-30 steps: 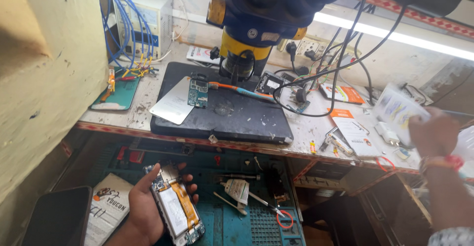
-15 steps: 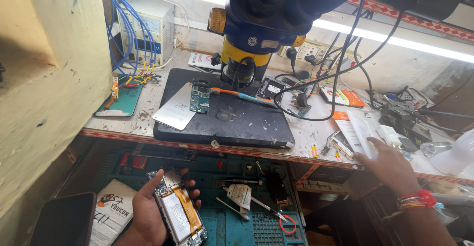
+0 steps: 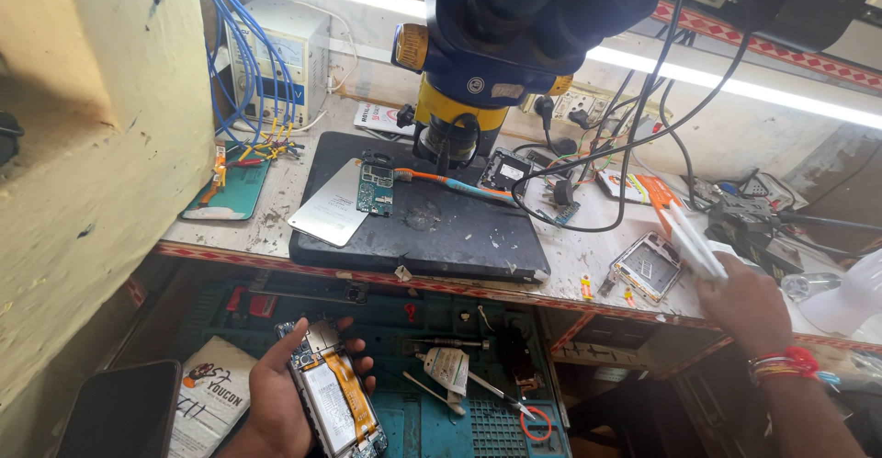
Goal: The person assembles internal components into a mobile phone by hand, connecting a battery and circuit boards before fitting an internal frame and back cover.
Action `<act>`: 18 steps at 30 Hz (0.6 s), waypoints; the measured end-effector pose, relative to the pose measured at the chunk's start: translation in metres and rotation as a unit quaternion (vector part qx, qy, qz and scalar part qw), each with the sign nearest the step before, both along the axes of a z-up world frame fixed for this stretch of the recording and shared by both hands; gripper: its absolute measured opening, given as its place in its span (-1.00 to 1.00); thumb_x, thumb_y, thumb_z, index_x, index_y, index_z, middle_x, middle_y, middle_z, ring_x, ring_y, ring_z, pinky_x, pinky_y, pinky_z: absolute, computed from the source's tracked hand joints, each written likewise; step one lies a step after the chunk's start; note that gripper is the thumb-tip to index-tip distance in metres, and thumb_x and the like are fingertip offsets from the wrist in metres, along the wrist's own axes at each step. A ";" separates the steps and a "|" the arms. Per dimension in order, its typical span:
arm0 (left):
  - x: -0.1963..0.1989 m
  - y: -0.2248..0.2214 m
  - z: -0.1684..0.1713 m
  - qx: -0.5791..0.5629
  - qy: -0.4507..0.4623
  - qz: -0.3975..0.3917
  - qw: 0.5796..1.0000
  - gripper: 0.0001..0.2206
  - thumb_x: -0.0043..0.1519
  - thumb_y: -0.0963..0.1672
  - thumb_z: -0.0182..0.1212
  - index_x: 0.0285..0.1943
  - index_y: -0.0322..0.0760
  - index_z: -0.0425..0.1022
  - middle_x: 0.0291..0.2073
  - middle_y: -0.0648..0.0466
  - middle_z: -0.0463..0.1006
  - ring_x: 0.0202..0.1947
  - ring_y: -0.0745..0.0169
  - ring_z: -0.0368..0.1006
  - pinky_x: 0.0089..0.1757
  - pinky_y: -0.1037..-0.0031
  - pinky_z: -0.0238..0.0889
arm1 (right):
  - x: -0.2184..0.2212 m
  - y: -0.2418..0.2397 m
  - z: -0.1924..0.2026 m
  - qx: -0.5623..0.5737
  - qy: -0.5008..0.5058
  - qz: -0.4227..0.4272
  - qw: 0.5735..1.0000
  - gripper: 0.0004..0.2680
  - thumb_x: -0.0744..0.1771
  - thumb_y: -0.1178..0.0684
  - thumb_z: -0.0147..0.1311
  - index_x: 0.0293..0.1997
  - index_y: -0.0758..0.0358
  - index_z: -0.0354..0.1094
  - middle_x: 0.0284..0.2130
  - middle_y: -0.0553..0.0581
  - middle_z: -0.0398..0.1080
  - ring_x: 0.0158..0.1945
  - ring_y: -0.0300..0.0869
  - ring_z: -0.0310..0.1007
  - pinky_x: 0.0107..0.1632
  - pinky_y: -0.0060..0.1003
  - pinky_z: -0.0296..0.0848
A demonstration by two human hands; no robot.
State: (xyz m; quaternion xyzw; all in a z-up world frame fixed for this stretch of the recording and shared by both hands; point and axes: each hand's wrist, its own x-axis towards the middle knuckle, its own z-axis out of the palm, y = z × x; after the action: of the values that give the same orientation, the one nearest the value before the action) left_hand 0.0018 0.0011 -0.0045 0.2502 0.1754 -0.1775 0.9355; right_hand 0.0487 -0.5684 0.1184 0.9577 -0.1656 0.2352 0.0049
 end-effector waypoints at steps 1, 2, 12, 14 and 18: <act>0.000 0.000 0.000 0.003 0.002 0.001 1.000 -0.44 0.22 0.12 -0.03 0.16 -0.38 0.44 -0.27 -0.18 0.49 -0.20 -0.14 0.48 -0.14 0.00 0.37 | 0.001 -0.005 -0.005 -0.009 -0.017 -0.014 1.000 -0.63 0.32 -0.10 0.05 0.28 0.07 0.42 -0.28 0.47 0.53 -0.18 0.33 0.55 -0.05 0.17 0.50; -0.001 0.000 0.000 0.006 0.004 0.002 1.000 -0.44 0.22 0.12 -0.03 0.16 -0.38 0.44 -0.26 -0.18 0.49 -0.20 -0.14 0.48 -0.14 0.00 0.37 | 0.003 -0.011 -0.009 -0.018 -0.035 -0.027 0.999 -0.64 0.34 -0.09 0.04 0.29 0.07 0.43 -0.32 0.46 0.53 -0.21 0.31 0.56 -0.07 0.16 0.51; 0.000 0.000 0.000 0.007 0.008 0.002 1.000 -0.45 0.23 0.11 -0.04 0.16 -0.38 0.44 -0.26 -0.19 0.50 -0.19 -0.15 0.48 -0.13 0.00 0.38 | 0.013 -0.136 -0.008 -0.189 -0.255 0.007 0.948 -0.64 0.33 0.16 -0.05 0.30 0.11 0.36 0.10 0.21 0.45 0.13 0.05 0.42 0.17 0.01 0.45; -0.001 -0.001 0.000 0.001 0.003 0.000 1.000 -0.46 0.23 0.12 -0.04 0.15 -0.36 0.44 -0.26 -0.17 0.50 -0.20 -0.13 0.48 -0.14 0.00 0.37 | 0.027 -0.140 0.001 -0.277 -0.141 -0.048 0.949 -0.62 0.28 0.08 0.15 0.27 0.05 0.46 0.19 0.13 0.47 0.24 0.01 0.38 0.18 0.13 0.37; 0.001 0.000 0.000 -0.013 0.003 -0.008 1.000 -0.46 0.21 0.13 -0.02 0.13 -0.34 0.46 -0.28 -0.15 0.51 -0.22 -0.13 0.49 -0.15 0.02 0.38 | 0.039 -0.120 -0.003 -0.160 -0.111 -0.068 0.978 -0.38 0.05 0.01 0.30 0.30 0.08 0.42 0.27 0.23 0.38 0.36 0.13 0.22 0.20 0.29 0.21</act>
State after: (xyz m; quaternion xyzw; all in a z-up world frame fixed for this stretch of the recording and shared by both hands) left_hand 0.0025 0.0010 -0.0042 0.2385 0.1743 -0.1882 0.9367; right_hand 0.0872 -0.6884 0.1158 0.8990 -0.1898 0.3628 0.1557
